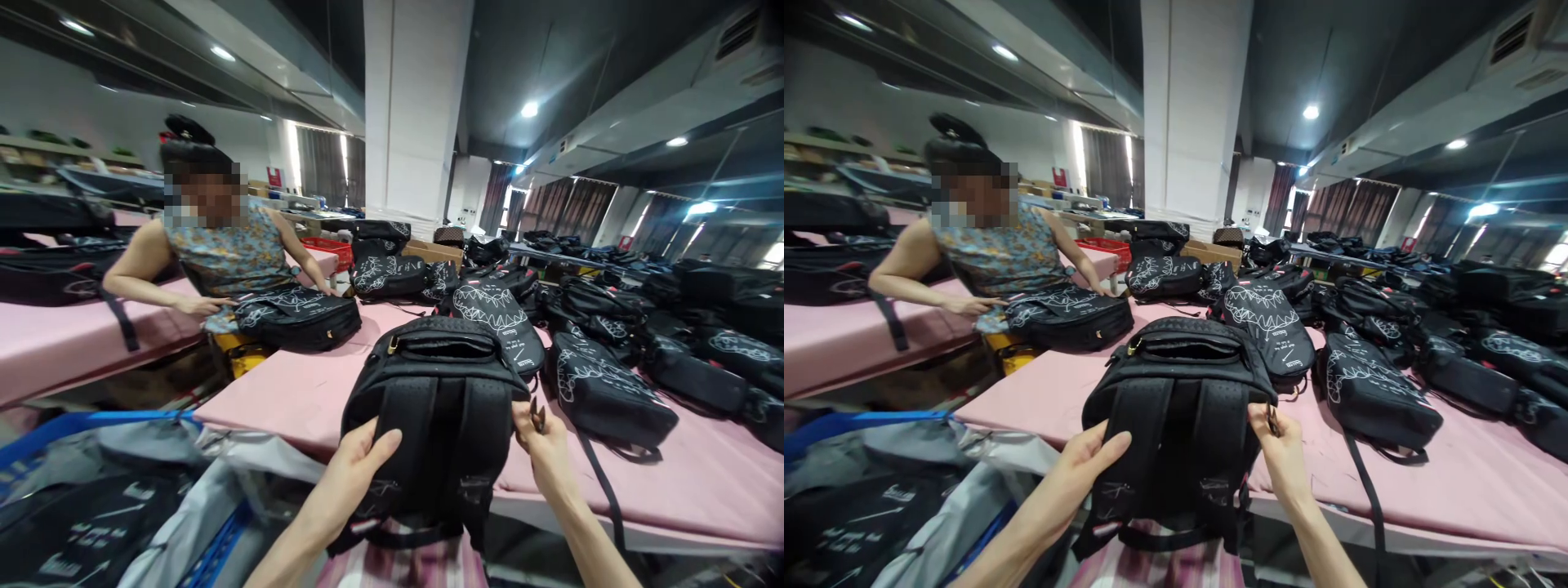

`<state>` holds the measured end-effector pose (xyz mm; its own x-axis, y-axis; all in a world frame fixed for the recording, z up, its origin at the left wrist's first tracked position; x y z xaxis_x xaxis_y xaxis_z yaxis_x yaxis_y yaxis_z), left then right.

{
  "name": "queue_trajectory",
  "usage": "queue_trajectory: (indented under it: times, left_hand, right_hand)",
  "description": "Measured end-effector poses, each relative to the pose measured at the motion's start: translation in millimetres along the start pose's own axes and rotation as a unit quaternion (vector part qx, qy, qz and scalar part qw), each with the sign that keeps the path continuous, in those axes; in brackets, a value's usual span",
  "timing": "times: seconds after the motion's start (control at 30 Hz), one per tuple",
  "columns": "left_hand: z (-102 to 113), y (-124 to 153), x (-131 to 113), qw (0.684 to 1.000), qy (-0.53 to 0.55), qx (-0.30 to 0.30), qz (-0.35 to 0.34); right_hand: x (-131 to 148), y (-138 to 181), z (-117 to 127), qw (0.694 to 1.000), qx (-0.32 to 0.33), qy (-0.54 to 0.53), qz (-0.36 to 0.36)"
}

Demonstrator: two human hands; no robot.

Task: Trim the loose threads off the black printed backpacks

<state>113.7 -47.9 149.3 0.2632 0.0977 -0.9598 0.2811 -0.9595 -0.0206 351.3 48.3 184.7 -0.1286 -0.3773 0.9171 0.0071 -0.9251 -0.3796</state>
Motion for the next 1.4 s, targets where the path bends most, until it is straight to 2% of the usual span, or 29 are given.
queue_trajectory:
  times: [0.2, 0.33, 0.4, 0.5, 0.57, 0.67, 0.73, 0.77, 0.83, 0.87, 0.93, 0.97, 1.07, 1.13, 1.17, 1.23, 1.4]
  left_hand:
    - [-4.3, -2.2, -2.6, 1.0, -0.007, 0.015, -0.01]
    - [-2.6, -4.5, -0.5, 1.0, -0.011, 0.02, -0.009]
    - [-2.7, -0.8, -3.5, 0.999, -0.017, 0.03, -0.015]
    - [-8.2, 15.8, -18.0, 0.998, -0.001, 0.055, -0.015]
    - [-17.3, 29.1, -37.9, 0.997, 0.035, 0.074, -0.004]
    - [-35.4, 28.7, -82.0, 0.996, 0.061, 0.069, -0.018]
    - [-45.7, 4.7, -105.9, 0.996, 0.05, 0.043, -0.058]
    - [-49.6, -13.7, -108.9, 0.996, 0.043, 0.034, -0.07]
    - [-57.3, -56.9, -85.6, 0.996, 0.062, 0.061, -0.03]
    - [-56.5, -78.1, -61.2, 0.995, 0.072, 0.071, 0.007]
    - [-46.6, -109.2, 8.2, 0.987, 0.078, 0.086, 0.112]
    - [-36.2, -117.9, 44.4, 0.983, 0.087, 0.078, 0.143]
    - [1.8, -112.9, 146.9, 0.971, 0.097, 0.027, 0.216]
    - [20.9, -91.0, 197.1, 0.954, 0.109, 0.002, 0.279]
    - [27.1, -79.5, 214.0, 0.943, 0.116, -0.006, 0.311]
    - [33.9, -63.0, 232.3, 0.924, 0.124, -0.015, 0.362]
    - [34.1, -64.3, 231.7, 0.916, 0.129, -0.024, 0.379]
  right_hand:
    - [-24.5, -5.7, 6.1, 1.0, -0.02, -0.017, -0.011]
    - [-29.1, -7.4, 2.6, 0.999, -0.01, -0.043, -0.023]
    - [-20.4, -0.8, -5.5, 0.996, 0.044, -0.069, -0.026]
    - [9.9, 18.0, -16.9, 0.986, 0.15, -0.074, 0.0]
    - [35.0, 23.9, -15.2, 0.982, 0.166, -0.083, 0.02]
    - [64.8, 5.7, -6.0, 0.984, 0.106, -0.141, 0.028]
    - [66.4, -21.3, -2.8, 0.986, 0.034, -0.165, 0.016]
    - [59.0, -35.8, -4.2, 0.986, 0.002, -0.169, 0.0]
    - [28.0, -60.3, -15.3, 0.984, -0.026, -0.17, -0.042]
    - [4.9, -68.2, -24.6, 0.984, -0.016, -0.166, -0.068]
    - [-53.8, -70.6, -43.5, 0.98, 0.027, -0.152, -0.128]
    - [-88.3, -64.3, -49.4, 0.977, 0.042, -0.13, -0.165]
    - [-184.3, -23.7, -52.4, 0.959, 0.066, -0.068, -0.265]
    - [-226.0, 6.9, -48.2, 0.947, 0.076, -0.035, -0.309]
    - [-238.7, 18.5, -46.2, 0.943, 0.08, -0.023, -0.324]
    - [-251.9, 31.0, -44.2, 0.936, 0.083, -0.012, -0.341]
    - [-259.6, 28.9, -47.8, 0.924, 0.094, -0.014, -0.37]
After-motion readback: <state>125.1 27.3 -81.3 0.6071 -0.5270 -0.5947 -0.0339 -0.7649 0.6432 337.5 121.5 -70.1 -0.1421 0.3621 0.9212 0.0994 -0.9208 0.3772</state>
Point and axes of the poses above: each hand's wrist, its own y-axis away from the middle knuckle, its own z-axis out of the back of the hand, x = y × z, the point moved 8 cm from there along -y, towards the middle knuckle, and after that the axes turned 5 degrees about -x, right-handed, at the moved point
